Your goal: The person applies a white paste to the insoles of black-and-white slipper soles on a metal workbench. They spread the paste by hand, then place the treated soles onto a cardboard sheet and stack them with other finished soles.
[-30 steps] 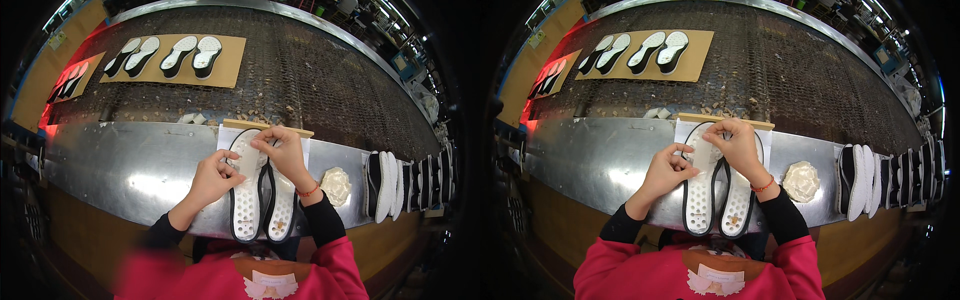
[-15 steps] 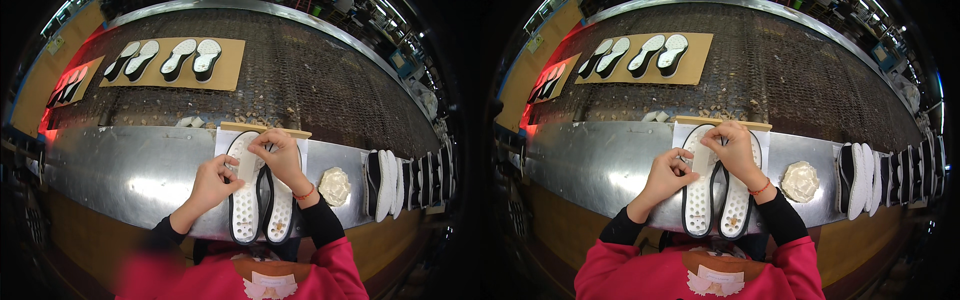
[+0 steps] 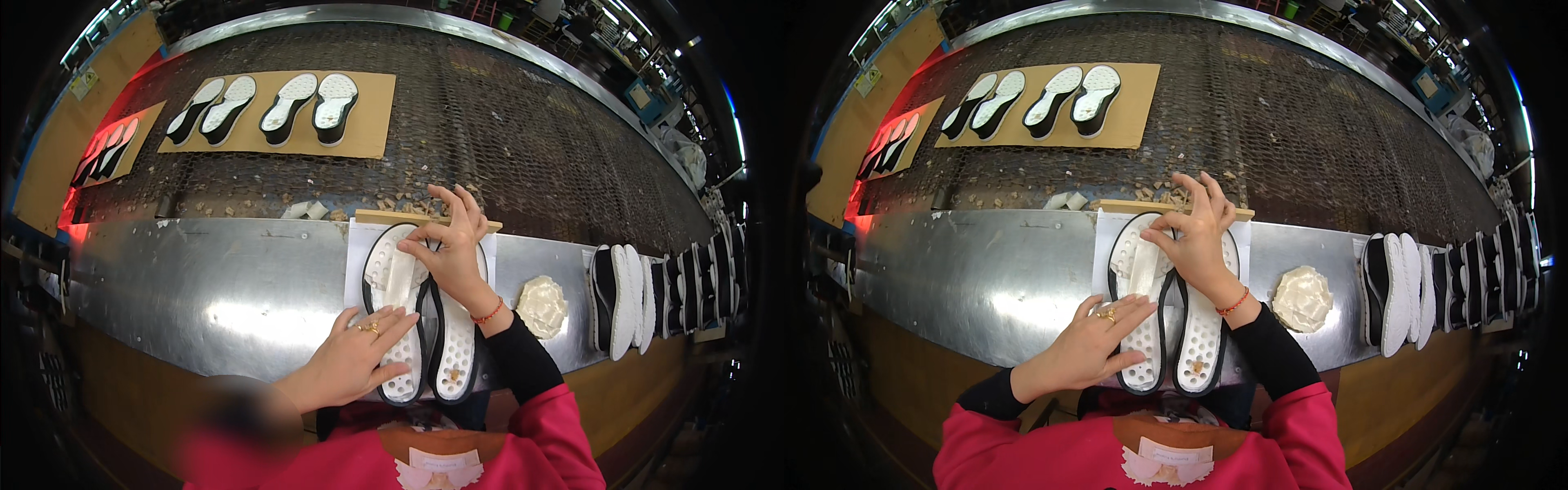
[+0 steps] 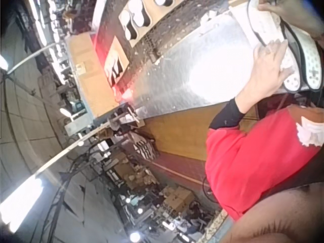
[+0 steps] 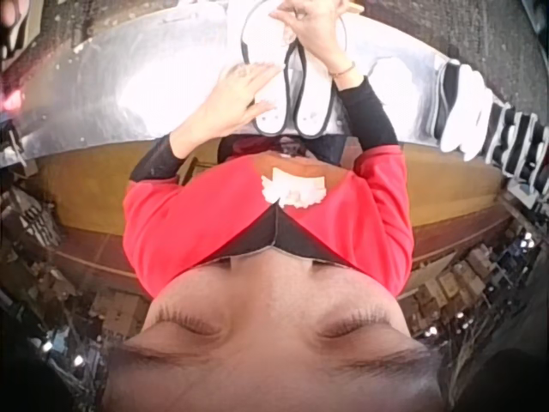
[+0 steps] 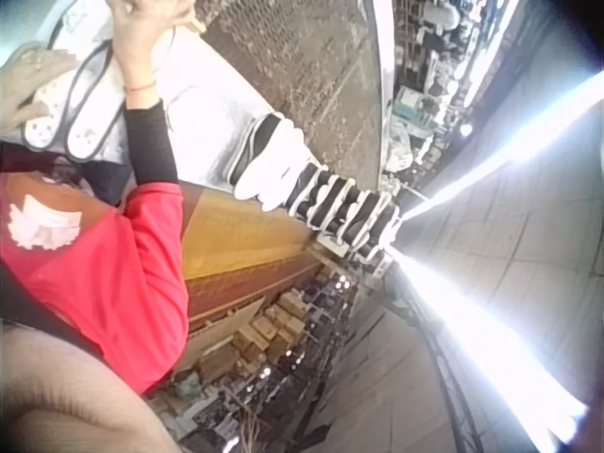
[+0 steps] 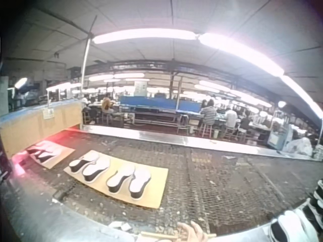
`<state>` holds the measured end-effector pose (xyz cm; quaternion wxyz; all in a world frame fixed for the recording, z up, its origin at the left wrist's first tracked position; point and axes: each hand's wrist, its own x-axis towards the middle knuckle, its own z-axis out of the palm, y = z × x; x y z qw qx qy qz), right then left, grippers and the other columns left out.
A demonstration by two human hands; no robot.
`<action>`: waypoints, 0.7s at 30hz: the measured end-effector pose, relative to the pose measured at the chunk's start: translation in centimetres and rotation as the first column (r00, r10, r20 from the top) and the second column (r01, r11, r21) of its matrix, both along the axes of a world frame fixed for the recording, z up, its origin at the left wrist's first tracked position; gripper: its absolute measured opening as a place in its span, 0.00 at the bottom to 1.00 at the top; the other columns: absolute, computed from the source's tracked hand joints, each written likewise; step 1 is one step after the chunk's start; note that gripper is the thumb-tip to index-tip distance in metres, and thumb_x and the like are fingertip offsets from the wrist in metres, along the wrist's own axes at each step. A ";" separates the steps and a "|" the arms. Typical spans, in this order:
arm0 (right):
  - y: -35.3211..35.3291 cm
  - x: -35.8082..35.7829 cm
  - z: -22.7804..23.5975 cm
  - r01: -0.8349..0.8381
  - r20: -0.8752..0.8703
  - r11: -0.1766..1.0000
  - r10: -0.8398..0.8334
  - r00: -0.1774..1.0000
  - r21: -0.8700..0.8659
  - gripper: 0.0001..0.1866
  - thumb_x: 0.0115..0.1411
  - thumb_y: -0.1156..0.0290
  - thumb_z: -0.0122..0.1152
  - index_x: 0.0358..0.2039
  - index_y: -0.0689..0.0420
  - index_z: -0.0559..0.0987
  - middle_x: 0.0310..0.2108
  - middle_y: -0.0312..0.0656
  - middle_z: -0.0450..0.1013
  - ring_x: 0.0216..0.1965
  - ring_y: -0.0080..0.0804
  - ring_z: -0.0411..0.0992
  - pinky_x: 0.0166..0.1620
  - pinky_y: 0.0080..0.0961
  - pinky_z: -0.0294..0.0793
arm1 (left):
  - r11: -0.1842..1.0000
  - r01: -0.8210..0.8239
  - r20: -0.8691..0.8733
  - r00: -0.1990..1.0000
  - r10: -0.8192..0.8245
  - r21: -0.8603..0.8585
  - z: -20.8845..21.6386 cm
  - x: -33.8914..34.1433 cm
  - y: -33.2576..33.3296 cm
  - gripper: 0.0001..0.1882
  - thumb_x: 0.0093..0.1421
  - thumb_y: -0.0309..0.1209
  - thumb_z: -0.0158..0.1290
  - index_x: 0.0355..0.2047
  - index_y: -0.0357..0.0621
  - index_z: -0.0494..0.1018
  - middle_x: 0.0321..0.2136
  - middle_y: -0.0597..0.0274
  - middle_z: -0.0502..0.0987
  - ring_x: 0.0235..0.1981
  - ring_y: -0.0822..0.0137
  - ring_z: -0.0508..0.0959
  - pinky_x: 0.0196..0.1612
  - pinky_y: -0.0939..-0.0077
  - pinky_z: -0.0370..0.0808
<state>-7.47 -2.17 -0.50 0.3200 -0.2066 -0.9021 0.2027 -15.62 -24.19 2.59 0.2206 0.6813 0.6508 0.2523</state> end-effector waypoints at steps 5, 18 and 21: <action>-0.2 -0.1 -0.6 0.002 0.008 0.999 -0.003 1.000 0.041 0.11 0.43 0.59 0.78 0.23 0.48 0.84 0.60 0.42 0.65 0.67 0.51 0.49 0.61 0.53 0.40 | 0.997 0.012 0.000 1.000 -0.012 -0.075 0.0 0.1 -0.8 0.38 0.62 0.53 0.53 0.66 0.45 0.59 0.65 0.50 0.62 0.67 0.55 0.60 0.63 0.43 0.54; -0.4 -0.1 0.2 0.158 0.014 0.986 -0.159 0.987 0.051 0.17 0.52 0.58 0.71 0.37 0.53 0.76 0.55 0.47 0.65 0.61 0.45 0.56 0.58 0.43 0.47 | 0.996 0.083 0.053 0.995 -0.081 -0.028 0.4 -2.4 0.9 0.30 0.63 0.52 0.50 0.57 0.44 0.69 0.57 0.53 0.70 0.56 0.56 0.72 0.57 0.50 0.59; -1.8 3.2 1.9 0.003 -0.013 1.000 -0.002 1.000 0.024 0.18 0.55 0.60 0.68 0.45 0.52 0.78 0.58 0.49 0.64 0.62 0.48 0.57 0.61 0.47 0.50 | 0.999 0.045 0.056 0.997 -0.046 0.028 -0.5 -5.2 2.9 0.26 0.64 0.52 0.48 0.55 0.51 0.74 0.64 0.51 0.63 0.64 0.50 0.62 0.61 0.41 0.52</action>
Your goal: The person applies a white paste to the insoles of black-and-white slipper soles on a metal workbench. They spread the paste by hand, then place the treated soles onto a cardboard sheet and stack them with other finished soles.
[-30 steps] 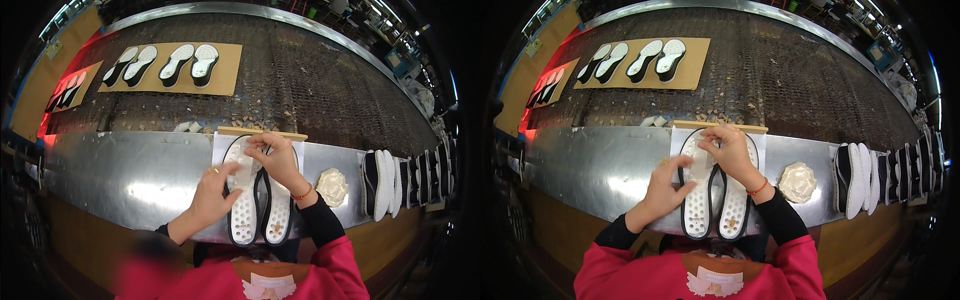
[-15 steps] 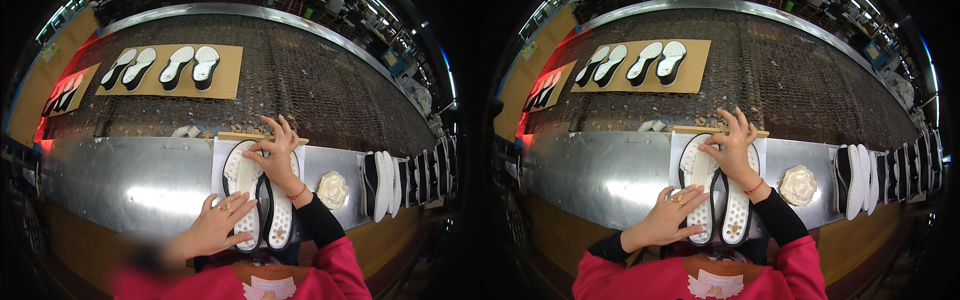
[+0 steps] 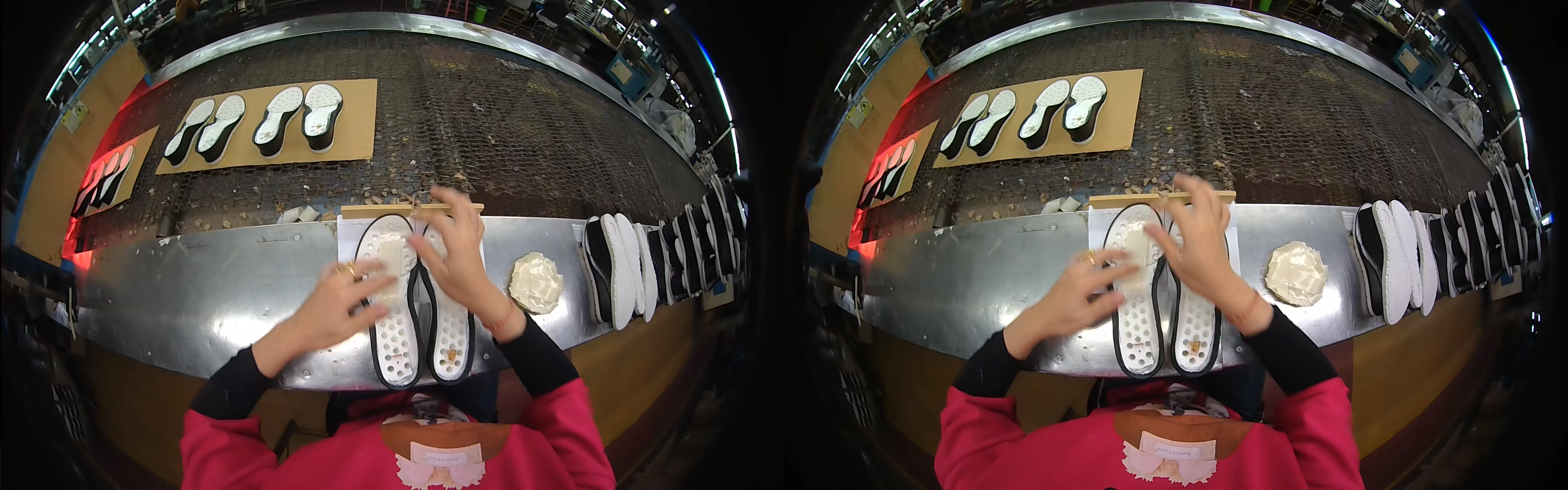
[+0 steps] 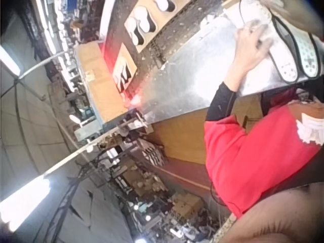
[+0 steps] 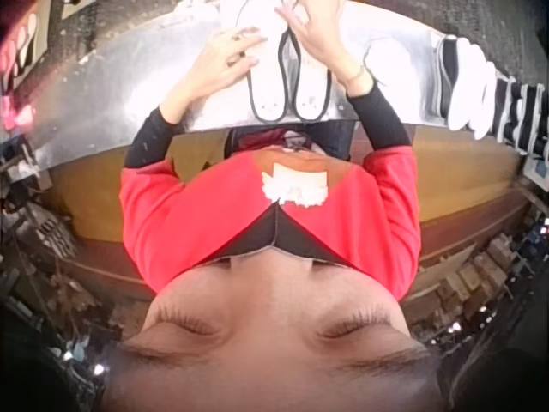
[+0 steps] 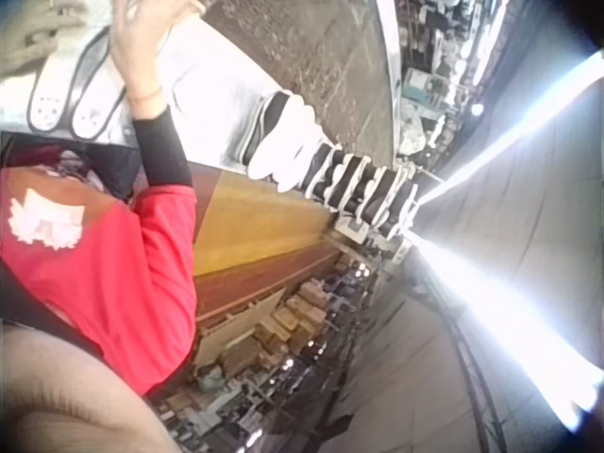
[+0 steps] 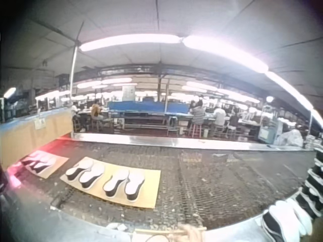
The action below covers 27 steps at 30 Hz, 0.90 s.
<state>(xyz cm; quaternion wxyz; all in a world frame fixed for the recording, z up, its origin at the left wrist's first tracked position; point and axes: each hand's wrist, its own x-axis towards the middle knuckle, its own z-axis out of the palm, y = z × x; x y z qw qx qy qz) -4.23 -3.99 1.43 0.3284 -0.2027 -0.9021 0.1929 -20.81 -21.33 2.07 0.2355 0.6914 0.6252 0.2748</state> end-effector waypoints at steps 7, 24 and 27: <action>-10.9 6.7 3.1 -0.429 0.463 0.896 0.432 0.774 -0.119 0.43 0.49 0.47 0.70 0.64 0.47 0.66 0.68 0.44 0.56 0.68 0.42 0.57 0.65 0.51 0.50 | 0.989 0.092 -0.501 0.865 -0.022 0.115 -2.9 -5.1 5.2 0.26 0.67 0.60 0.34 0.60 0.79 0.69 0.73 0.56 0.37 0.72 0.42 0.31 0.65 0.32 0.27; -11.7 6.3 2.9 -0.413 0.549 0.910 0.352 0.758 -0.014 0.49 0.42 0.57 0.74 0.67 0.43 0.63 0.69 0.35 0.57 0.65 0.35 0.61 0.66 0.49 0.50 | 0.977 0.202 -0.375 0.903 -0.210 -0.061 -2.6 -3.2 1.2 0.26 0.70 0.56 0.30 0.63 0.74 0.66 0.73 0.50 0.36 0.71 0.34 0.31 0.63 0.26 0.26; -11.7 6.3 3.3 -0.432 0.570 0.902 0.357 0.740 -0.003 0.45 0.48 0.57 0.71 0.66 0.47 0.63 0.68 0.39 0.57 0.65 0.37 0.60 0.67 0.47 0.50 | 0.977 0.179 -0.270 0.941 -0.204 -0.114 -2.1 -2.5 -0.2 0.27 0.70 0.55 0.30 0.64 0.72 0.66 0.73 0.47 0.34 0.71 0.32 0.29 0.63 0.28 0.23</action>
